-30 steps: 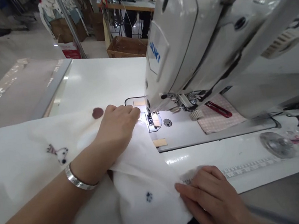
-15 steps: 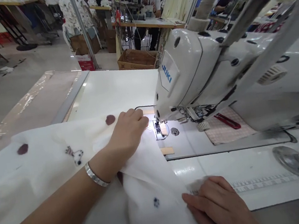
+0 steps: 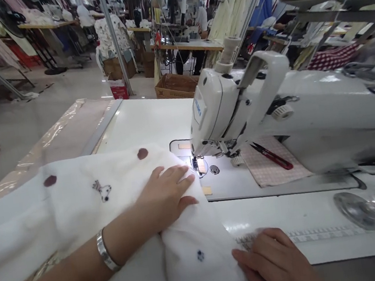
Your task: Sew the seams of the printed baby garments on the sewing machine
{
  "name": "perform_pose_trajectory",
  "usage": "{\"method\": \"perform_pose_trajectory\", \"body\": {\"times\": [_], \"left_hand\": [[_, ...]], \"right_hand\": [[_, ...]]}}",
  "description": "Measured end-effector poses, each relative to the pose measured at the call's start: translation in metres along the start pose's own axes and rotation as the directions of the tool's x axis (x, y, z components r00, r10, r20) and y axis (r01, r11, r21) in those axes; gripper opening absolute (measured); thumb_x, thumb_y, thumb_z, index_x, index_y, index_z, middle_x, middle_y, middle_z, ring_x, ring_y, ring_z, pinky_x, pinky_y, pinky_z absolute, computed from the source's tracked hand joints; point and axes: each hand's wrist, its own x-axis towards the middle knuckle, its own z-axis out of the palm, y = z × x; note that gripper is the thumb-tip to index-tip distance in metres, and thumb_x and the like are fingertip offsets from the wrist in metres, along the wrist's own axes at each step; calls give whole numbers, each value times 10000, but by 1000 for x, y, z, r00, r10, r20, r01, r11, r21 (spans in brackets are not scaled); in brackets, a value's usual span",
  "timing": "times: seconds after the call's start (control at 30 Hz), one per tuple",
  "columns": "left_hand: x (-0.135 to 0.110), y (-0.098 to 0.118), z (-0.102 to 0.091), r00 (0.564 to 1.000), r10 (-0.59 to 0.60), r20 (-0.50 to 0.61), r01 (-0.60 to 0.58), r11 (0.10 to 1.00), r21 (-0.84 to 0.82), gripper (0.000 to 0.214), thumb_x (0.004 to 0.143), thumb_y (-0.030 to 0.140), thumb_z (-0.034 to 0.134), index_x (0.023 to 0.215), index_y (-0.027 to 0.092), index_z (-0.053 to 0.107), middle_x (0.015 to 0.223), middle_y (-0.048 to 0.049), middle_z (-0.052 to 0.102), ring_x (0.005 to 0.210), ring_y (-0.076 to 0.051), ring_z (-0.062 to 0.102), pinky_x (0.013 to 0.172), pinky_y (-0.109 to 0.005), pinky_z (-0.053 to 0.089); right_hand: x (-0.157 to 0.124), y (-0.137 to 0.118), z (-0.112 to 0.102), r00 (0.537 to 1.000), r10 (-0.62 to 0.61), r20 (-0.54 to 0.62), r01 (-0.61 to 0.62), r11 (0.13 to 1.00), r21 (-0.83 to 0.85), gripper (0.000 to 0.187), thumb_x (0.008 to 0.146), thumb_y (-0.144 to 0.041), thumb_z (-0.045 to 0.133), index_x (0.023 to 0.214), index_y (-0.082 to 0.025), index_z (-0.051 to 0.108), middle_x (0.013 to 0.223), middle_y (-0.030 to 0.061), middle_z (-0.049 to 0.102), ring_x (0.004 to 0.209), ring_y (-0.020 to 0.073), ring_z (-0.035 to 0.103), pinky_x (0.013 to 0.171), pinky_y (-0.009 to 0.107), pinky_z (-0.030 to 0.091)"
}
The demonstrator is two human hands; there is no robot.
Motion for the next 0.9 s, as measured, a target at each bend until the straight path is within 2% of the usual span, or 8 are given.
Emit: {"method": "perform_pose_trajectory", "body": {"times": [0.23,0.4,0.67,0.8,0.9], "left_hand": [[4,-5,1,1000,-2,-13,1,999,-46,409,962,462,401,1273,219,508,1381,-104,466,1240,-263,441,1019,-483,298],[12,-10,2,1000,4,5,-4,997,-79,407,967,456,387,1278,222,505,1365,-100,474,1225,-255,448,1008,-471,297],[20,-14,4,999,46,4,-46,996,-71,400,974,447,366,1271,221,513,1357,-106,473,1215,-260,448,991,-464,304],[24,-16,4,997,81,9,-80,994,-78,385,975,429,380,1265,216,516,1330,-114,488,1197,-250,461,1001,-470,309],[21,-11,2,997,73,1,-73,997,-36,362,969,391,420,1265,206,515,1330,-135,482,1214,-267,439,1026,-534,266]], "right_hand": [[-1,-3,-1,999,45,-4,-45,999,8,185,895,-110,457,890,-191,623,593,-35,524,545,111,474,680,275,368],[4,-2,0,997,56,-56,-57,998,-11,180,895,-110,466,884,-194,625,598,-30,536,550,112,497,666,272,370],[8,-1,1,998,11,-61,-14,999,-49,170,893,-109,478,868,-179,631,567,-34,525,528,107,482,649,267,377],[5,-2,1,998,55,-26,-56,998,-41,183,907,-118,469,895,-187,637,585,-28,536,544,109,487,653,272,379],[6,-2,-2,998,61,19,-60,998,-29,197,932,-153,448,906,-198,639,594,-30,538,546,106,483,644,268,376]]}}
